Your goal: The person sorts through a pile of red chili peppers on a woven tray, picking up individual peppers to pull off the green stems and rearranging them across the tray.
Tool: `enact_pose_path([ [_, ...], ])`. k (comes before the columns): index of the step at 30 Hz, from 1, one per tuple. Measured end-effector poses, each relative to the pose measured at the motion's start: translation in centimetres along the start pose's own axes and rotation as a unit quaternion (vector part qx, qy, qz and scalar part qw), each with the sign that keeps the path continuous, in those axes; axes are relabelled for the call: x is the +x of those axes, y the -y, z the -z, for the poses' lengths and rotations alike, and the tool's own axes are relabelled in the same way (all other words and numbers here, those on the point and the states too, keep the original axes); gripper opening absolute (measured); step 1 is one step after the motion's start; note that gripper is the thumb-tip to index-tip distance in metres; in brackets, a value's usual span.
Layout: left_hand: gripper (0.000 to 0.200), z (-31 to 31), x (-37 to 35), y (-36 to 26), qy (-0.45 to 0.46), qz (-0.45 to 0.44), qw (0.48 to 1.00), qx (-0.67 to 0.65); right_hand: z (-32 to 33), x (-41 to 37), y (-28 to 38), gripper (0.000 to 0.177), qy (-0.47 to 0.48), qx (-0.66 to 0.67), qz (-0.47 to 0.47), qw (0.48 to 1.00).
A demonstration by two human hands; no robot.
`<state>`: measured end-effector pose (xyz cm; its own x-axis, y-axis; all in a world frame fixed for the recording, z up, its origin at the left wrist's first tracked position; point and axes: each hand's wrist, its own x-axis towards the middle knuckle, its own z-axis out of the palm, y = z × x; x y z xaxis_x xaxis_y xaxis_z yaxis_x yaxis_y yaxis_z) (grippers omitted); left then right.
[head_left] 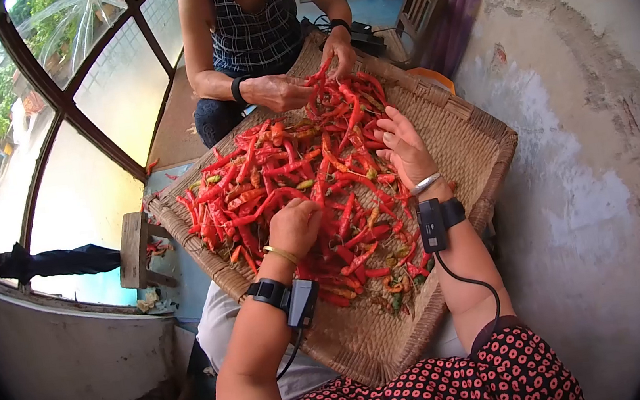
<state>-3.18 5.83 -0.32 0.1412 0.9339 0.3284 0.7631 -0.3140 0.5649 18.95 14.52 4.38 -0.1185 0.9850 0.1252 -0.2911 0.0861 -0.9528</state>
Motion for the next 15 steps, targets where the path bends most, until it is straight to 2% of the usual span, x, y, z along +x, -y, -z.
enact_pose_path([
  [1,0.008,-0.1,0.0,0.0,-0.015,-0.001,1.0,0.006,0.1,0.2,-0.7,0.049,-0.049,-0.114,0.023,0.992],
  [2,0.008,0.0,0.1,0.0,-0.011,0.001,1.0,0.004,0.5,0.4,-1.4,0.049,-0.05,-0.114,0.018,0.992],
  [3,0.008,0.0,0.3,-0.1,-0.045,0.0,0.999,0.008,0.7,0.5,-1.7,0.042,0.004,-0.322,0.008,0.947],
  [4,0.008,0.0,0.3,-0.2,-0.078,-0.001,0.997,0.011,1.0,0.2,-2.0,0.036,0.059,-0.513,-0.005,0.856],
  [5,0.009,0.0,0.3,0.0,-0.072,0.003,0.997,0.023,0.6,-0.1,-2.9,0.025,0.075,-0.563,0.028,0.822],
  [6,0.009,-0.1,0.2,0.0,-0.068,0.005,0.997,0.02,-0.1,-0.4,-3.2,0.029,0.113,-0.586,0.046,0.801],
  [8,0.012,-0.2,0.1,0.1,-0.054,0.0,0.998,0.022,-1.0,-0.8,-5.6,0.037,0.117,-0.607,0.205,0.759],
  [9,0.016,-0.3,0.0,0.2,-0.035,-0.002,0.999,0.022,-1.6,-1.1,-6.3,0.037,0.117,-0.608,0.203,0.759],
  [11,0.017,-0.5,-0.2,0.4,-0.013,0.013,0.999,0.03,-2.3,-1.7,-7.1,0.044,0.147,-0.681,0.136,0.705],
  [12,0.019,-0.5,-0.3,0.4,0.008,0.029,0.999,0.038,-2.5,-1.7,-6.6,0.044,0.148,-0.681,0.136,0.704],
  [13,0.019,-0.4,-0.2,0.3,0.007,0.029,0.999,0.037,-2.6,-1.6,-6.1,0.044,0.16,-0.702,0.054,0.692],
  [14,0.019,-0.2,-0.1,0.1,0.048,0.026,0.998,0.03,-2.8,-1.5,-5.6,0.044,0.171,-0.717,-0.028,0.675],
  [15,0.02,-0.1,-0.1,0.0,0.089,0.022,0.996,0.021,-2.5,-1.5,-5.1,0.044,0.166,-0.712,-0.051,0.68],
])
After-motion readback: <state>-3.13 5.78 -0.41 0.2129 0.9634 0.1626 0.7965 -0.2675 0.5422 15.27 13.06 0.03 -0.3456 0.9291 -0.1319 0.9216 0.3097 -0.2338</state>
